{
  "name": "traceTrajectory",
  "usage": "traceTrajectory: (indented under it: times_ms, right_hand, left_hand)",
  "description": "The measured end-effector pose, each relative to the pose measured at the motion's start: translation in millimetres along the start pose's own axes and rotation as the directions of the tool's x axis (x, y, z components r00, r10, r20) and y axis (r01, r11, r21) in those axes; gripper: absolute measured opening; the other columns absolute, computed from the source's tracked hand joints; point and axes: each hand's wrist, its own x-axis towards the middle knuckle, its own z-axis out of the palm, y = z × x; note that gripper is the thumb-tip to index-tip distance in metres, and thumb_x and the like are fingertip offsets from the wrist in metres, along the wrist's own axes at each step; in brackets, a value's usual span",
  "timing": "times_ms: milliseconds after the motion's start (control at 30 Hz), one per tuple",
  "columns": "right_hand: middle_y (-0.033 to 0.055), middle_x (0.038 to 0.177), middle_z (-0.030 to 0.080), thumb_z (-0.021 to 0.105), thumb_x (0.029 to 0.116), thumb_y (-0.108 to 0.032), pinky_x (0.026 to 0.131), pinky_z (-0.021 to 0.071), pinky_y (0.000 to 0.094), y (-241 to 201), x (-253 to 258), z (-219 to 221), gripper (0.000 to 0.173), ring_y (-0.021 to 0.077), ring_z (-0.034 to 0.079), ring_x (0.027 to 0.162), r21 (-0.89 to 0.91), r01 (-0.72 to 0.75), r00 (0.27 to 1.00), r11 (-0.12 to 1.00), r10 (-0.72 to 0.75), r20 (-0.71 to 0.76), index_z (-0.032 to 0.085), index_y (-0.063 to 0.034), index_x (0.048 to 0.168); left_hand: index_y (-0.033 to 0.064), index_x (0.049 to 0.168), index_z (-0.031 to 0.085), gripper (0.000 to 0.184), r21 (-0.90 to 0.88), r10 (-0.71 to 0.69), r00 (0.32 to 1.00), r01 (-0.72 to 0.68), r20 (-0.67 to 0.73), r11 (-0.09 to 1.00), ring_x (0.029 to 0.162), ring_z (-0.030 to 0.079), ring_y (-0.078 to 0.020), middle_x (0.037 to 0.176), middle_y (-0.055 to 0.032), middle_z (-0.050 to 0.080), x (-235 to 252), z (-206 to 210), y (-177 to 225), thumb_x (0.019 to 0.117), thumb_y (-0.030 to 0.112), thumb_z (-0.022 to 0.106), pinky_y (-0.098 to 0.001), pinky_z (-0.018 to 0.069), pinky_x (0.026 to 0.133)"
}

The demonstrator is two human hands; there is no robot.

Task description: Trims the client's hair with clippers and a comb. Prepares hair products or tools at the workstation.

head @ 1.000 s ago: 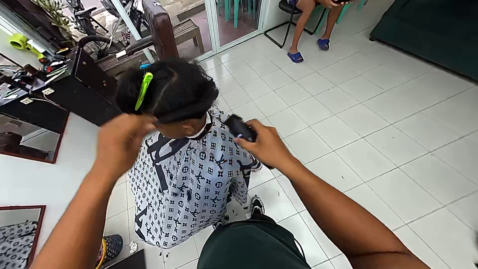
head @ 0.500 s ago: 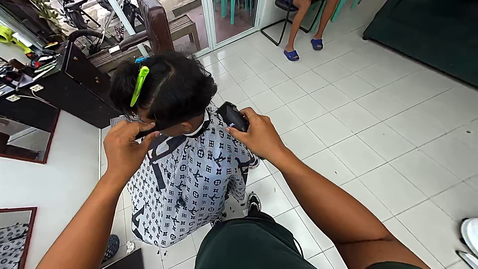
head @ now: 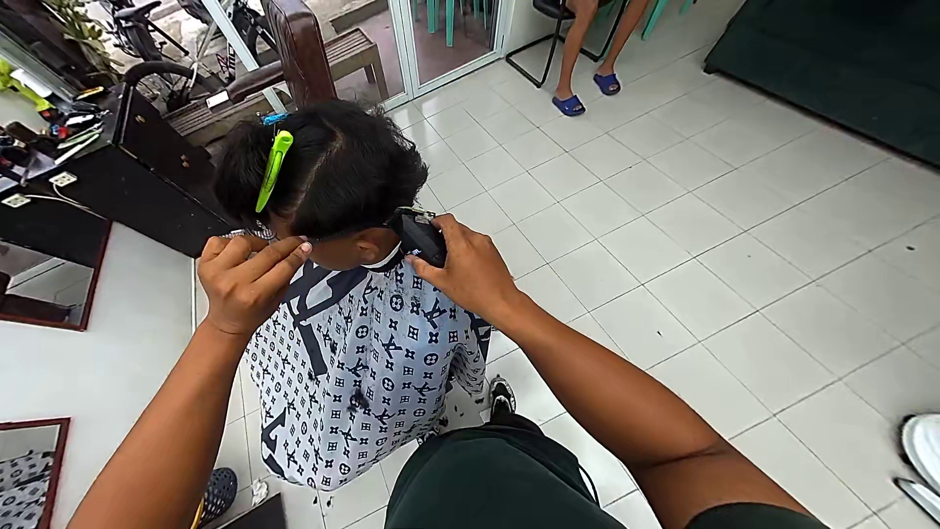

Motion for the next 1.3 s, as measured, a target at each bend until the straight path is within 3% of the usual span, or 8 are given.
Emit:
traceTrajectory:
  times_ms: [233,367,467,533,733,833,967,1300]
  right_hand:
    - [0.0157,0.106,0.072,0.078,0.0880,-0.033,0.069,0.0610,0.0423,-43.4,-3.8,25.8,0.050,0.0257,0.073,0.083,0.130,0.353,0.935,0.926,-0.355,-0.011,0.066,0.0031,0.121]
    - [0.0129,0.094,0.072,0.079,0.0890,-0.031,0.069,0.0597,0.0486,-5.9,-23.5,-4.0,0.047,0.0254,0.071,0.077,0.197,0.063,0.989,0.978,-0.087,0.118,0.066,-0.0014,0.123]
    - [0.0150,0.087,0.070,0.078,0.0912,-0.033,0.066,0.0575,0.0526,22.5,-21.1,-29.0,0.047,0.0289,0.069,0.073,0.096,-0.162,0.985,0.982,0.154,0.082,0.063,-0.0008,0.123]
    - [0.0146,0.085,0.068,0.077,0.0923,-0.033,0.063,0.0558,0.0504,23.1,-13.7,-42.9,0.047,0.0276,0.067,0.070,0.042,-0.195,0.981,0.980,0.194,0.028,0.062,0.0000,0.121]
    - [0.0085,0.085,0.068,0.075,0.0924,-0.038,0.065,0.0545,0.0431,-2.1,5.6,-67.7,0.046,0.0216,0.066,0.072,-0.062,-0.149,0.987,0.987,0.152,0.057,0.061,-0.0041,0.119]
    - [0.0073,0.085,0.067,0.075,0.0919,-0.040,0.066,0.0544,0.0413,-14.6,10.5,-74.5,0.047,0.0201,0.066,0.073,-0.090,-0.122,0.987,0.989,0.130,0.096,0.061,-0.0045,0.119]
    - [0.0058,0.079,0.065,0.076,0.0923,-0.037,0.058,0.0512,0.0383,-28.2,5.1,-75.5,0.042,0.0186,0.063,0.067,-0.103,-0.059,0.995,0.993,0.067,0.078,0.062,-0.0046,0.115]
    - [0.0109,0.082,0.067,0.078,0.0884,-0.036,0.061,0.0565,0.0459,-74.1,9.0,-32.9,0.044,0.0257,0.068,0.071,-0.037,0.101,0.992,0.994,-0.098,0.074,0.064,-0.0003,0.111]
  left_hand:
    - [0.0058,0.106,0.071,0.010,-0.209,-0.138,0.966,0.092,-0.218,0.974,0.097,0.066,-0.0240,0.104,-0.0103,0.073,12.2,-17.4,-0.8,0.0960,0.010,0.071,-0.0387,0.0494,0.086]
    - [0.0213,0.112,0.069,0.020,-0.500,-0.474,0.868,0.347,-0.150,0.794,0.109,0.062,-0.0025,0.113,0.0122,0.067,28.4,-55.0,-1.7,0.0935,0.019,0.076,-0.0246,0.0516,0.095]
    - [-0.0011,0.096,0.074,0.017,-0.428,-0.327,0.921,0.389,0.213,0.816,0.093,0.066,-0.0205,0.097,-0.0124,0.073,12.1,-38.0,8.5,0.0919,0.016,0.075,-0.0384,0.0522,0.087]
    - [-0.0003,0.096,0.076,0.017,-0.390,-0.340,0.873,0.465,0.349,0.794,0.090,0.066,-0.0220,0.096,-0.0128,0.074,-3.6,-14.5,12.8,0.0897,0.015,0.076,-0.0398,0.0519,0.084]
    - [-0.0002,0.109,0.074,0.028,-0.351,-0.532,0.778,0.627,0.334,0.696,0.094,0.065,-0.0244,0.099,-0.0173,0.071,26.2,-13.2,5.5,0.0880,0.019,0.080,-0.0427,0.0497,0.088]
    - [-0.0004,0.108,0.074,0.028,-0.374,-0.513,0.838,0.544,0.187,0.751,0.093,0.061,-0.0158,0.100,-0.0145,0.071,38.0,-19.1,1.4,0.0893,0.020,0.080,-0.0305,0.0461,0.088]
    - [-0.0006,0.095,0.076,0.012,-0.266,-0.215,0.975,0.191,-0.063,0.945,0.085,0.064,-0.0281,0.095,-0.0177,0.075,34.1,-17.8,-0.8,0.0953,0.011,0.073,-0.0404,0.0448,0.079]
    - [0.0040,0.095,0.077,0.005,-0.268,-0.115,0.975,0.061,-0.189,0.961,0.084,0.063,-0.0251,0.095,-0.0127,0.077,22.9,-0.2,-5.1,0.0934,0.008,0.074,-0.0376,0.0419,0.078]
